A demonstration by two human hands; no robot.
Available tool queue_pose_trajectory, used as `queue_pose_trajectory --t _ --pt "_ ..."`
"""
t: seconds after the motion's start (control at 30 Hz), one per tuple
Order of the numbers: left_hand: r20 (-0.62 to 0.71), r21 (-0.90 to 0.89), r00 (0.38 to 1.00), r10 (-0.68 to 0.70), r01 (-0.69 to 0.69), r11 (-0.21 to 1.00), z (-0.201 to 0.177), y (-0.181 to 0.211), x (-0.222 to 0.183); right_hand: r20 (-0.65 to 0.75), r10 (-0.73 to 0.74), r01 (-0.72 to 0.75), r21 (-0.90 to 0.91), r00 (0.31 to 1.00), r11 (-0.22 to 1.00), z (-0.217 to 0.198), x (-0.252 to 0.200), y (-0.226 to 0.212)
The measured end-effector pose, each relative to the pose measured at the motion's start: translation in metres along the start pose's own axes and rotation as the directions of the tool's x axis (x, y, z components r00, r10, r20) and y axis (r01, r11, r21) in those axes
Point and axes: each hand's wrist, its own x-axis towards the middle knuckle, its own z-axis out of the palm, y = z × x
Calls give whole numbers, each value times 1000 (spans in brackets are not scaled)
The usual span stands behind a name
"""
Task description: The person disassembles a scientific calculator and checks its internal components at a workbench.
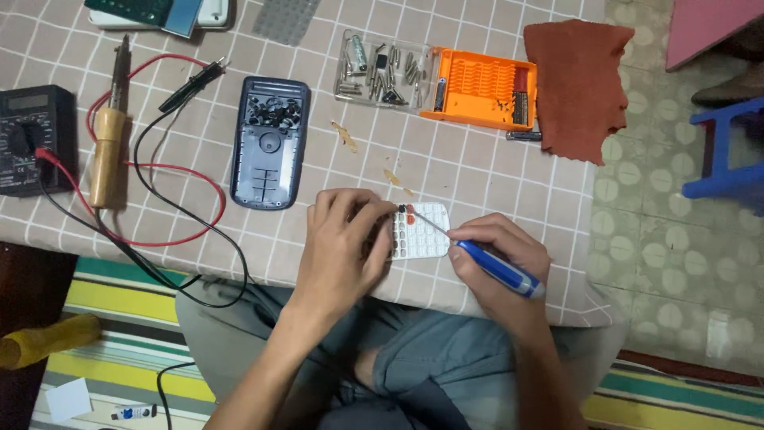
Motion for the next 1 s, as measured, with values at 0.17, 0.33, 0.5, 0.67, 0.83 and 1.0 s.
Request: queue_pose_trajectory --t 0.17,0.33,0.5,0.67,0.83,1.0 --pt "-6 36 1000 -7 7 999 0 1 0 14 -7 8 -25 1000 1000 -1 0 6" --pt "-13 63 1000 -7 8 998 1 5 2 14 -30 30 -29 999 999 -2 0 6" --pt "-47 75 997 -61 65 995 6 12 7 19 -15 15 -2 1000 1000 -2 1 3" --pt "-69 105 994 -89 96 990 9 14 8 9 -26 26 3 1000 1000 -2 -1 4" --pt "-69 36 984 -162 164 986 0 6 6 -19 -30 30 15 999 999 -2 -3 11" --pt "-300 188 943 -145 207 960 -37 -36 15 -98 21 -15 67 995 998 -3 -6 17"
